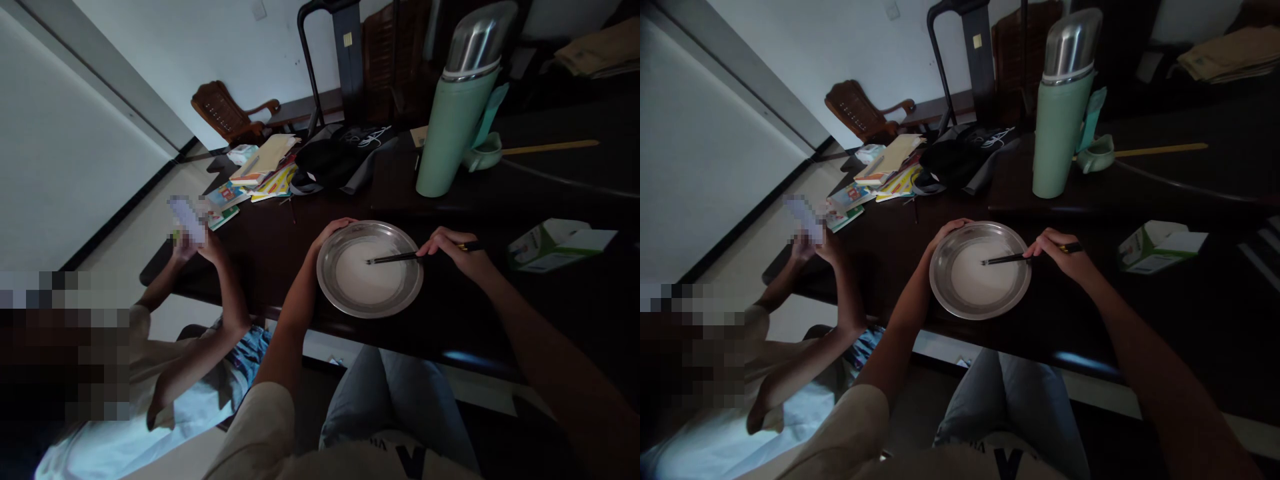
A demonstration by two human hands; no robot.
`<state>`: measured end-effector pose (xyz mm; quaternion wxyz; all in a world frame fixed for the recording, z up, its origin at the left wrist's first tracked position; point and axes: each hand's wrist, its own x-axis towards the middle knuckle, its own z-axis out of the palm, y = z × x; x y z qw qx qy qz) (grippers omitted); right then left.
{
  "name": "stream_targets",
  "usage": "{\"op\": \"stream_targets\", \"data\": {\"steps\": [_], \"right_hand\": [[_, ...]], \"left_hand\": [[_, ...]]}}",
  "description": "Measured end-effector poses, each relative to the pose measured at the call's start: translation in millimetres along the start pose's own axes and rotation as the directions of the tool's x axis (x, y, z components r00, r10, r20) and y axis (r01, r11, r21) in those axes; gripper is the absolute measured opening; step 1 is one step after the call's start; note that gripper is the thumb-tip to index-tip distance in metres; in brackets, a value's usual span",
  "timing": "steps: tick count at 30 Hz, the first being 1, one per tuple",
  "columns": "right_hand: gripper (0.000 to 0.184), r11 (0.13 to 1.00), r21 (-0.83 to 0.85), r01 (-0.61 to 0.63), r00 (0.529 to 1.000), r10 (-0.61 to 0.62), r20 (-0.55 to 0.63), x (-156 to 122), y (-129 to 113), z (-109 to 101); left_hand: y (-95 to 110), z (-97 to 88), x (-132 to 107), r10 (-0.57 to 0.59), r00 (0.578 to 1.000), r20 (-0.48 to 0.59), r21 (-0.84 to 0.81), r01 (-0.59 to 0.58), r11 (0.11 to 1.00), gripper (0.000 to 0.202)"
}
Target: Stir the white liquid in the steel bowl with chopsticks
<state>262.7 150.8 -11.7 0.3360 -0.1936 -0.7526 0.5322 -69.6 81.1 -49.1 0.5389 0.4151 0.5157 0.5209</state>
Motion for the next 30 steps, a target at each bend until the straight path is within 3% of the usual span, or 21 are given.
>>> {"op": "stream_targets", "data": {"steps": [5,11,15,18,21,24,27,30], "right_hand": [[0.041,1.0,0.003,0.022,0.984,-0.022,0.176,-0.9,5.6,4.9],[0.041,0.999,0.035,0.034,0.999,-0.034,-0.009,0.3,7.2,-4.8],[0.044,0.993,0.109,0.045,0.993,-0.056,0.104,-0.8,6.8,-0.6],[0.038,0.998,0.013,0.059,0.983,-0.06,0.175,0.0,6.7,6.1],[0.038,0.998,-0.032,0.058,0.997,-0.056,0.053,0.8,5.6,2.8],[0.044,0.996,0.066,0.056,0.998,-0.054,-0.026,-0.3,4.8,-4.2],[0.046,0.992,0.125,0.034,0.996,-0.044,0.082,-1.5,5.5,-1.8],[0.042,0.999,0.026,0.027,0.982,-0.032,0.187,-0.8,6.1,5.7]], "left_hand": [[-1.3,-1.6,0.6,0.008,1.0,0.0,0.013,-0.008,1.0,0.031],[-0.5,0.5,-1.1,0.008,1.0,0.004,-0.028,-0.008,1.0,0.031],[2.0,1.1,-2.5,0.001,1.0,0.013,-0.02,-0.001,1.0,0.03],[2.7,0.5,-2.9,0.006,1.0,0.012,-0.008,-0.006,1.0,0.03],[1.7,0.1,-2.2,0.015,1.0,0.018,-0.009,-0.015,1.0,0.03],[-0.1,0.0,-0.8,0.004,1.0,0.014,-0.023,-0.004,1.0,0.031],[-1.4,-0.2,0.1,-0.007,1.0,-0.008,-0.016,0.007,1.0,0.029],[-1.7,-0.6,-0.5,0.005,1.0,-0.004,-0.004,-0.005,1.0,0.029]]}}
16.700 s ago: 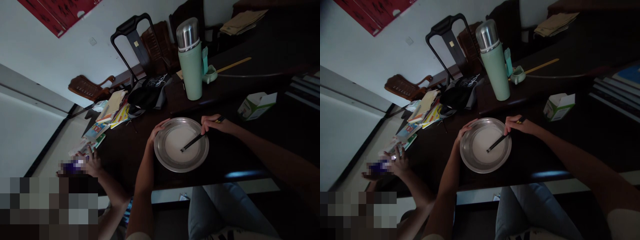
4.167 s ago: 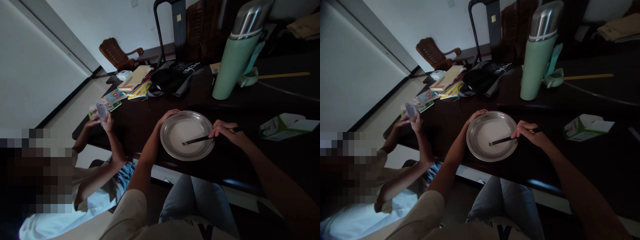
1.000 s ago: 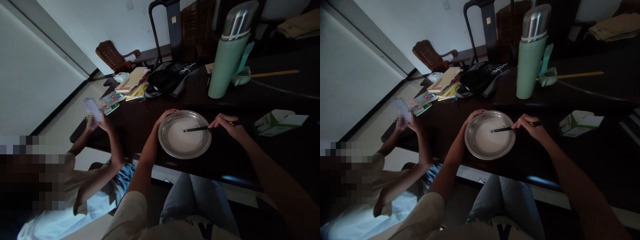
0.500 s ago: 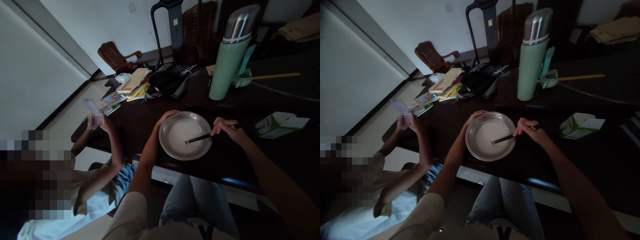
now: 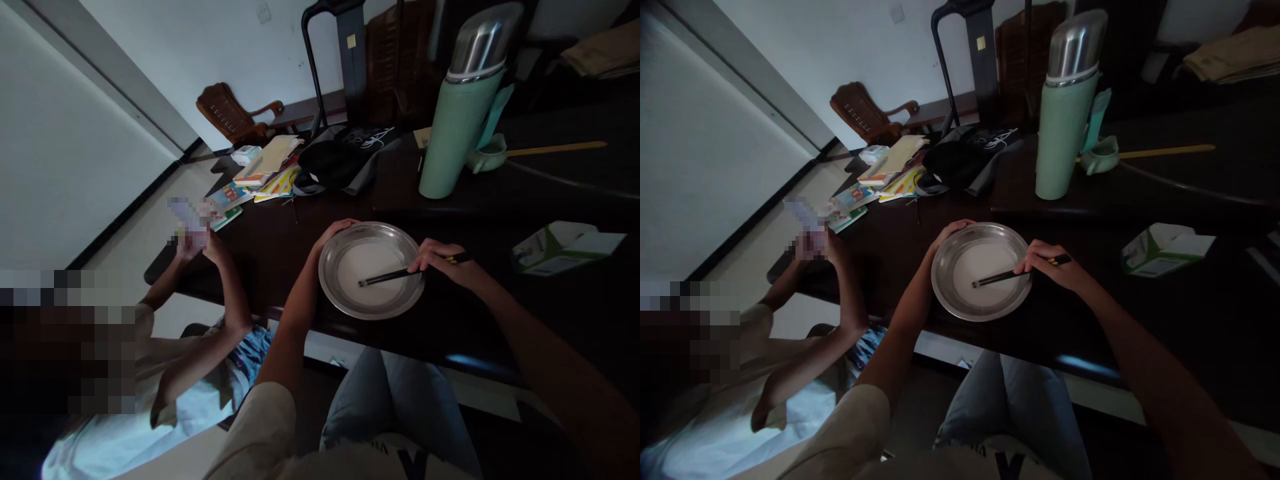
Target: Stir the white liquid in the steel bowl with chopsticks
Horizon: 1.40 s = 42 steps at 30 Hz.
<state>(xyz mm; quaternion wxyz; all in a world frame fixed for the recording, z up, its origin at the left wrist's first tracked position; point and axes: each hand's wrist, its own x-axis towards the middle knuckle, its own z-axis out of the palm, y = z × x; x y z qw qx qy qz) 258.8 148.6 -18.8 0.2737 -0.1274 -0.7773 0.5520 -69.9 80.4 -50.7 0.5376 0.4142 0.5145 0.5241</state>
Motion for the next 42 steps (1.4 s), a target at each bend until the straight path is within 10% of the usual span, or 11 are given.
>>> {"op": "stream_targets", "data": {"steps": [6,12,19,25,32,42], "right_hand": [[0.044,1.0,0.006,-0.02,0.983,0.021,-0.184,-0.8,-4.6,-5.4],[0.041,1.0,-0.018,-0.022,1.0,0.022,-0.017,-0.9,-1.7,1.9],[0.045,1.0,0.015,-0.02,0.977,0.023,-0.213,-0.8,-4.4,-7.5],[0.044,0.998,0.06,-0.033,0.999,0.035,-0.037,-1.6,-2.8,0.3],[0.044,0.999,0.025,-0.024,0.97,0.029,-0.241,0.7,-3.8,-7.3],[0.041,0.993,-0.118,-0.019,0.993,0.005,-0.115,3.6,-1.2,-0.7]], "left_hand": [[-0.7,-0.9,0.2,0.013,1.0,0.018,-0.013,-0.013,1.0,0.032],[-0.4,0.2,0.8,-0.013,1.0,0.011,-0.022,0.013,1.0,0.031],[2.7,2.2,-0.2,-0.02,1.0,0.007,-0.028,0.021,0.999,0.03],[2.8,3.3,-0.2,-0.048,0.998,-0.029,-0.029,0.047,0.998,0.028],[4.9,3.6,-3.4,-0.041,0.999,-0.012,-0.021,0.04,0.999,0.025],[7.1,3.2,2.4,-0.071,0.997,-0.019,-0.01,0.071,0.997,0.026]]}}
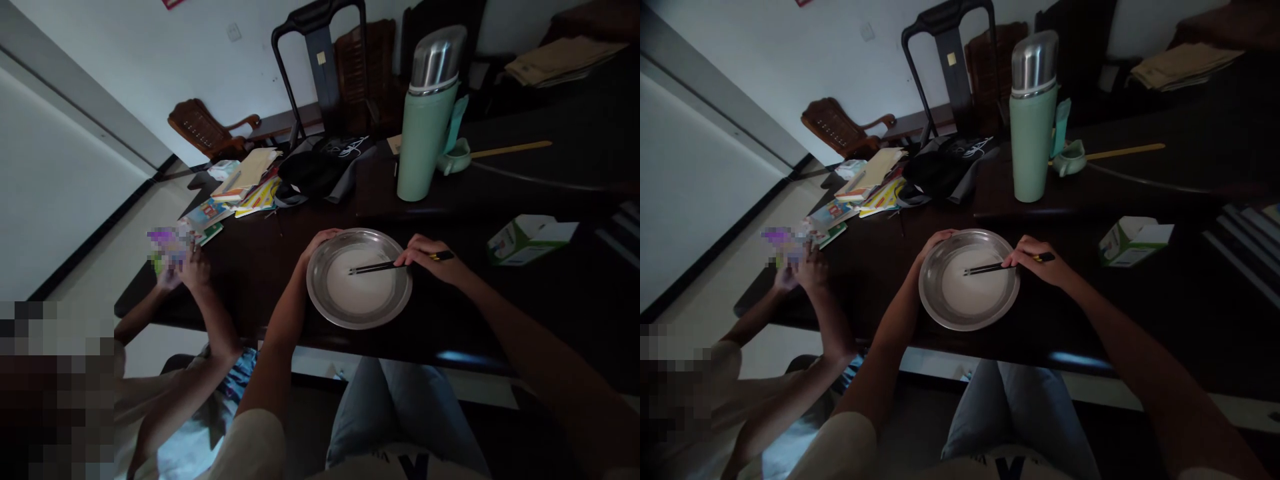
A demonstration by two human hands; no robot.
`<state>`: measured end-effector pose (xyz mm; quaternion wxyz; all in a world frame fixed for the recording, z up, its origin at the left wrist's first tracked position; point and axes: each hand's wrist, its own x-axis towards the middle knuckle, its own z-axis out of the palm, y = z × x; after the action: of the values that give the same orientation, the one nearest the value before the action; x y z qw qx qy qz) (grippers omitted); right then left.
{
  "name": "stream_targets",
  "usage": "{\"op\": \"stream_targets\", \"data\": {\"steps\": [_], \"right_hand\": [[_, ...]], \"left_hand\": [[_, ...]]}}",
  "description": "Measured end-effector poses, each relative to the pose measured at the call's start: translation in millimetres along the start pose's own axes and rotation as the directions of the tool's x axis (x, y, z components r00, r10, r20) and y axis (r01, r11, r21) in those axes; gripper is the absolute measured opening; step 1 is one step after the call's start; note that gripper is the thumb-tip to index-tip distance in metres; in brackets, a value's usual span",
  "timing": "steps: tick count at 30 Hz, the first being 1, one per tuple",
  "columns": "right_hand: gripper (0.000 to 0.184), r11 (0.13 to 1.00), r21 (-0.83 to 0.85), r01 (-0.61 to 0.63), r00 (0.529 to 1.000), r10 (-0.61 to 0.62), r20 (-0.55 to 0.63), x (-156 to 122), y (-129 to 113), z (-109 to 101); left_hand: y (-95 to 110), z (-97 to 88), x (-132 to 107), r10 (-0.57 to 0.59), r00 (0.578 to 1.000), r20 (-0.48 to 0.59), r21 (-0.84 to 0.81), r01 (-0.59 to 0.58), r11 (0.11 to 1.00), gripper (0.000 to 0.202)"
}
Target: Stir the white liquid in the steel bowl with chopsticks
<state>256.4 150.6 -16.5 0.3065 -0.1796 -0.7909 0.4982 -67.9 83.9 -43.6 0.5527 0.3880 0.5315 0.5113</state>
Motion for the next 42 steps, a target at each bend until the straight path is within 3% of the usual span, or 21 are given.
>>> {"op": "stream_targets", "data": {"steps": [5,8,12,14,18,22,25,27,29,31,33,36,39,42], "right_hand": [[0.046,0.988,0.15,-0.023,0.98,0.052,-0.191,0.8,3.3,-8.2],[0.048,0.98,0.2,-0.019,0.983,0.054,-0.175,0.9,2.8,-3.0],[0.044,0.996,0.086,-0.005,0.997,0.011,-0.077,4.7,3.9,5.7],[0.043,0.998,0.06,-0.01,0.994,0.016,-0.109,7.1,5.9,3.2],[0.047,0.982,0.189,-0.008,0.971,0.053,-0.233,8.5,10.4,-9.8],[0.051,0.982,0.185,0.027,0.995,-0.008,-0.101,6.6,11.1,-7.3],[0.038,0.995,0.061,0.075,0.995,-0.078,0.064,6.9,8.4,1.7],[0.027,0.996,-0.032,0.08,0.995,-0.078,0.062,7.8,5.9,1.8],[0.028,0.995,-0.067,0.07,0.997,-0.073,-0.035,8.5,3.9,-5.0],[0.04,0.998,0.002,0.057,0.986,-0.056,-0.154,8.0,2.9,-15.3],[0.05,0.991,0.127,0.052,0.98,-0.026,-0.197,6.4,2.9,-22.5],[0.05,0.973,0.223,0.06,0.996,-0.042,-0.081,4.6,3.1,-19.2],[0.04,0.987,0.133,0.094,0.991,-0.105,0.082,5.5,2.6,-6.1],[0.031,0.995,0.016,0.098,0.993,-0.099,0.062,7.8,2.2,-2.3]], "left_hand": [[0.3,-0.7,0.2,0.079,0.995,-0.058,0.067,-0.075,0.995,0.024],[-1.3,-3.5,3.2,0.09,0.993,-0.076,0.065,-0.085,0.994,0.024],[-5.8,-8.7,6.8,0.089,0.994,-0.061,0.051,-0.086,0.995,0.023],[-7.5,-10.8,6.8,0.077,0.997,-0.024,0.033,-0.076,0.997,0.023],[-8.3,-14.2,6.5,0.044,0.999,0.014,0.004,-0.044,0.999,0.026],[-8.8,-17.0,8.0,-0.006,1.0,0.02,0.021,0.006,1.0,0.036],[-9.1,-18.5,7.7,-0.021,1.0,-0.002,0.033,0.021,0.999,0.036],[-8.3,-19.0,6.6,-0.021,1.0,-0.011,0.044,0.021,0.999,0.035],[-6.7,-18.7,5.7,-0.02,1.0,-0.022,0.056,0.021,0.998,0.034],[-4.5,-17.1,5.3,-0.026,0.999,-0.038,0.055,0.028,0.998,0.035],[-2.2,-13.7,5.1,-0.035,0.999,-0.041,0.032,0.036,0.999,0.036],[1.1,-7.0,4.2,-0.057,0.998,-0.013,-0.008,0.057,0.998,0.036],[3.2,-3.2,2.8,-0.076,0.997,0.0,-0.039,0.076,0.996,0.037],[3.7,-4.8,0.7,-0.066,0.998,-0.01,0.007,0.066,0.998,0.039]]}}
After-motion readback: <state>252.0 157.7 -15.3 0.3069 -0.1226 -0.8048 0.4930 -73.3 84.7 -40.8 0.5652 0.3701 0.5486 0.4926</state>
